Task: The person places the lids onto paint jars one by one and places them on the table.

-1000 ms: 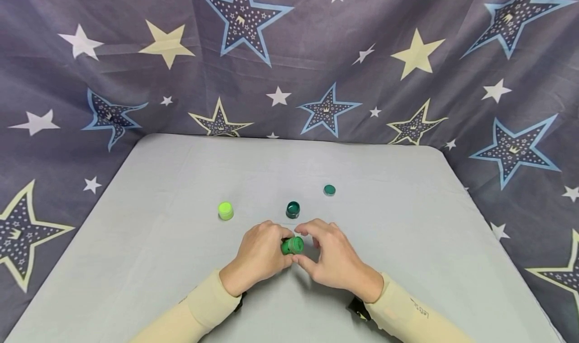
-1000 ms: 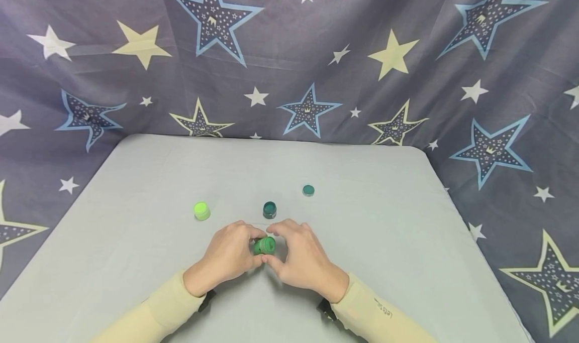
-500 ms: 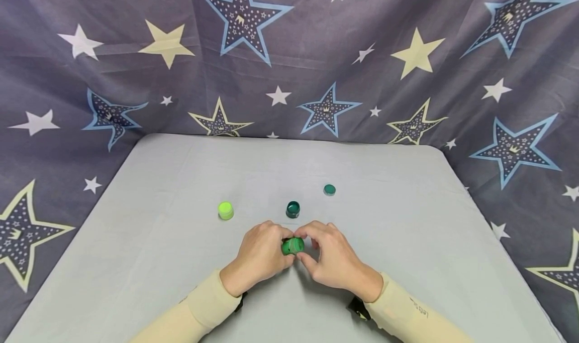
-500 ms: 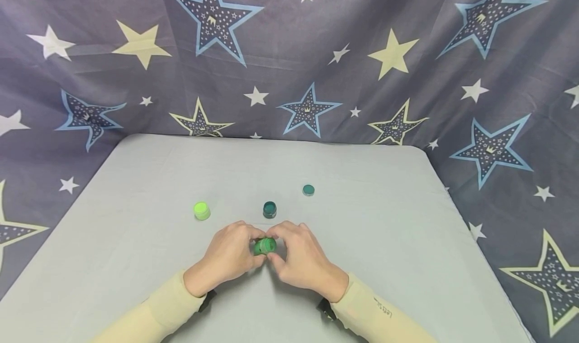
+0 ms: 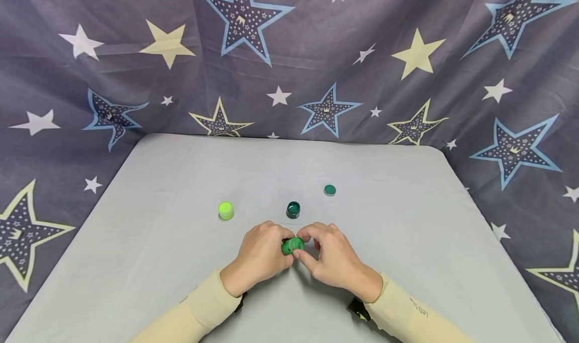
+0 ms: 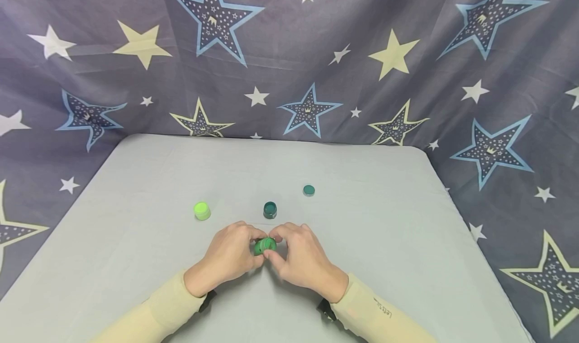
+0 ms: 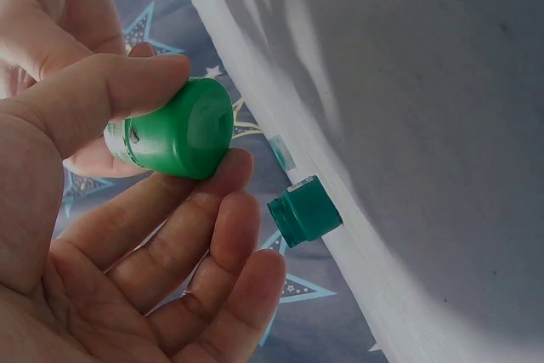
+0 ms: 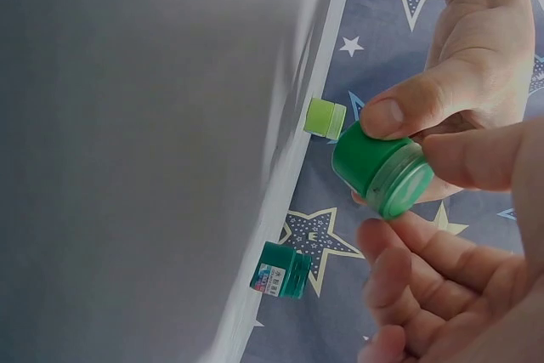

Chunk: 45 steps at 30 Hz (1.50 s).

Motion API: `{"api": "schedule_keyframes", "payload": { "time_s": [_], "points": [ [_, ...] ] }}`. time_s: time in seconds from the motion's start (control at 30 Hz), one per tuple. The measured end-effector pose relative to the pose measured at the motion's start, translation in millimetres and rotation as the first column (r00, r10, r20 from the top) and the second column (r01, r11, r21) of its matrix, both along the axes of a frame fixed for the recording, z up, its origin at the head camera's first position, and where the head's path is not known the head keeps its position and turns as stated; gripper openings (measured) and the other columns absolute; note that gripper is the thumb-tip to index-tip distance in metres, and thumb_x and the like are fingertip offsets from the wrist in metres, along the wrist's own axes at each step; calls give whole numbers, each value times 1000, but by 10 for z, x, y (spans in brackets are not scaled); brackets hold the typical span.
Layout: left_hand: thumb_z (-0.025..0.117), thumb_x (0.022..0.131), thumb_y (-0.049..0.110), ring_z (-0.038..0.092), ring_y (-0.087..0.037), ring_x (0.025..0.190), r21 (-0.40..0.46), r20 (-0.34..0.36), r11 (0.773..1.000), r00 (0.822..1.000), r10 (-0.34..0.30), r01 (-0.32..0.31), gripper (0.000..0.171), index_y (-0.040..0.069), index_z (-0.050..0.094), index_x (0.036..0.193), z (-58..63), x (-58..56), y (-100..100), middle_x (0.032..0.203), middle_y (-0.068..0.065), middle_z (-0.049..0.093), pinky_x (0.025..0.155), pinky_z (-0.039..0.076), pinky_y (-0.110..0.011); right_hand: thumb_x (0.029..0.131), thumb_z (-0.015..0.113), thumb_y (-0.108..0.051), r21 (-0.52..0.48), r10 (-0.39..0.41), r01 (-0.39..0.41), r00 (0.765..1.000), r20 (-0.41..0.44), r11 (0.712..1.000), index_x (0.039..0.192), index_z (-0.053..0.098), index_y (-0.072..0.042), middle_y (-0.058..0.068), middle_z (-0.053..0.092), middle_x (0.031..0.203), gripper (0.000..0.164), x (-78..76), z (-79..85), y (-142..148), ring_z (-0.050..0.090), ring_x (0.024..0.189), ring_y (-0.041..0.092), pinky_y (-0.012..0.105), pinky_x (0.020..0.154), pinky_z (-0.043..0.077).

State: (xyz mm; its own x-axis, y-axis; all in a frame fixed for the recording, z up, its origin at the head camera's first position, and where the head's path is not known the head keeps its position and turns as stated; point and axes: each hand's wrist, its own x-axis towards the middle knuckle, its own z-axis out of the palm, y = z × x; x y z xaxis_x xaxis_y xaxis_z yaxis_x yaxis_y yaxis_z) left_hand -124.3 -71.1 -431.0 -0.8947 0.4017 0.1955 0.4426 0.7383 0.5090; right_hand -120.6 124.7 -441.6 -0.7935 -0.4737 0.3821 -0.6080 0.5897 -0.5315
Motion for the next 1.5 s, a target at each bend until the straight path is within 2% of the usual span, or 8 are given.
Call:
{"api": "schedule_keyframes", "payload": {
  "time_s": [0.17, 0.33, 0.77, 0.93, 1.03, 1.23, 1.5],
  "points": [
    [90, 70, 12, 45, -10, 64, -3, 6, 1000, 1000, 0, 0, 19, 22, 75, 78, -4, 0, -1, 64, 14, 54, 58, 39, -27, 86, 84, -25, -5, -8, 8, 1000, 6, 1000, 95, 73, -17, -6, 66, 86, 16, -2, 2, -3, 49, 63, 10, 27, 64, 38],
    [90, 71, 13, 46, -9, 64, -3, 0, 1000, 1000, -3, 3, 19, 22, 76, 79, -10, 0, -2, 67, 13, 58, 58, 39, -27, 87, 84, -25, -3, -21, 21, 1000, -12, 1000, 91, 73, -16, -2, 67, 83, 15, -7, -24, -4, 50, 62, 11, 26, 64, 39],
    [91, 71, 14, 45, -8, 64, -1, 11, 1000, 1000, -5, 5, 18, 22, 76, 79, -1, 6, 1, 67, 13, 60, 58, 39, -27, 87, 83, -30, 10, -50, 50, 999, -20, 999, 87, 72, -17, -3, 65, 76, 18, -15, -20, -4, 46, 61, 2, 27, 66, 41],
    [91, 70, 13, 45, -9, 64, 0, 10, 1000, 1000, -5, 5, 18, 21, 76, 79, 6, 6, 1, 68, 13, 60, 58, 39, -27, 87, 84, -32, 13, -49, 49, 999, -20, 999, 90, 73, -16, -2, 65, 78, 20, -19, -17, 5, 46, 62, 3, 27, 65, 41],
    [91, 70, 13, 46, -9, 65, -2, 1, 1000, 1000, -6, 6, 19, 21, 76, 79, 9, 7, 0, 67, 13, 58, 59, 40, -27, 85, 85, -33, 5, -39, 39, 999, -26, 999, 98, 73, -13, -2, 67, 83, 26, -18, -18, 12, 50, 62, 9, 27, 66, 40],
    [93, 69, 16, 48, -8, 66, -1, -1, 1000, 1000, -2, 2, 20, 20, 78, 82, 10, 9, -2, 67, 14, 58, 60, 41, -27, 80, 87, -25, -7, -1, 1, 1000, -5, 1000, 111, 71, -13, -7, 66, 95, 37, -2, -6, 26, 55, 65, 18, 27, 66, 40],
    [93, 69, 15, 47, -8, 65, 11, -8, 1000, 1000, -4, 4, 20, 21, 78, 81, 9, 11, -3, 65, 15, 57, 59, 41, -27, 79, 85, -12, -4, 23, -23, 1000, 7, 1000, 107, 71, -17, -10, 66, 93, 31, 0, 3, 19, 56, 68, 18, 27, 65, 38]
  ]
}}
